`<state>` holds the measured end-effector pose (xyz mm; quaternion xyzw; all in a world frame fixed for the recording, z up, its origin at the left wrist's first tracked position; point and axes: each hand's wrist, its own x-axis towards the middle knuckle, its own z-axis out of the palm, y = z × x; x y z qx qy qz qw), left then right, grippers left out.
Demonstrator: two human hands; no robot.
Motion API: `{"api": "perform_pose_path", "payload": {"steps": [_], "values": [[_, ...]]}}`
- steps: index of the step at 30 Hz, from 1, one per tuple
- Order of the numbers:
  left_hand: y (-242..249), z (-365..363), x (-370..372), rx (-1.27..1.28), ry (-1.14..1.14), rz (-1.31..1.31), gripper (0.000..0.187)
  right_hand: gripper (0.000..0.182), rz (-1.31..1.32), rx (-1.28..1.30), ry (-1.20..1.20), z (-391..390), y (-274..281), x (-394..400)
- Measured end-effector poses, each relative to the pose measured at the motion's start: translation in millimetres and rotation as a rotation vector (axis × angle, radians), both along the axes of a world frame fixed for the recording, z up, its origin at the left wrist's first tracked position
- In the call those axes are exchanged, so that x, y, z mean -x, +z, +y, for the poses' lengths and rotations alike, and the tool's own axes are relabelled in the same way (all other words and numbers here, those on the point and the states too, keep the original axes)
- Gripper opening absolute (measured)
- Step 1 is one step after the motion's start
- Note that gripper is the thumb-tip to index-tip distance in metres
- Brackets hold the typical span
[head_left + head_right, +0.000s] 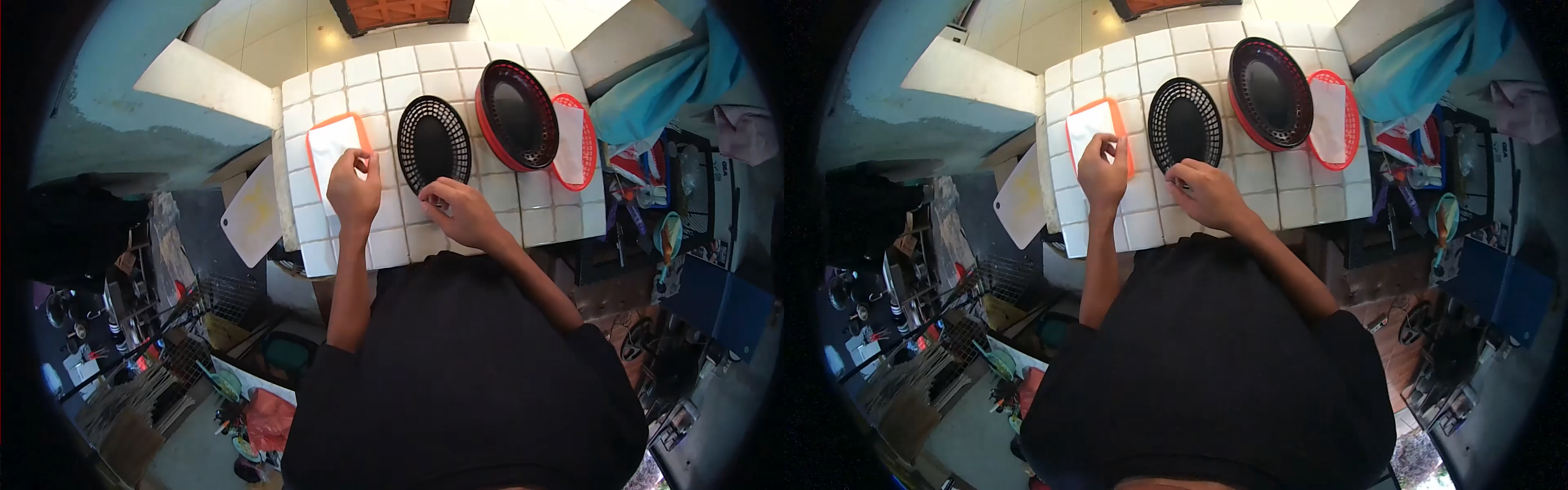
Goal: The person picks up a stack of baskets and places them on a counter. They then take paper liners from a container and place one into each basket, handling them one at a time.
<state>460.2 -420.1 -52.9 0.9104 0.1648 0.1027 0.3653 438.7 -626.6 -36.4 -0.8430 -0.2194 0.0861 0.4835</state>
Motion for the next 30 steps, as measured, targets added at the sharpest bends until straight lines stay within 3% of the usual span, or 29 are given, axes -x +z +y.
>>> {"api": "perform_pose_path", "payload": {"steps": [1,3,7,11,18,30], "values": [[-2,7,10,-0.003,0.004,0.009,0.015,0.011,-0.001,-0.014,0.035,11,-3,-1],[-5,18,36,-0.249,-0.129,-0.193,0.021,0.011,0.030,-0.039,0.056,29,-11,1],[-9,34,67,-0.340,-0.301,-0.140,0.031,0.011,0.113,-0.031,0.057,48,-17,0],[-27,49,70,-0.218,-0.350,-0.110,0.031,0.011,0.157,-0.031,0.030,57,-18,5],[-30,60,65,-0.129,-0.381,-0.130,0.015,0.011,0.192,-0.032,-0.048,64,-19,12],[-35,78,62,0.111,-0.420,-0.086,0.014,0.014,0.229,-0.054,-0.114,81,-24,13]]}}
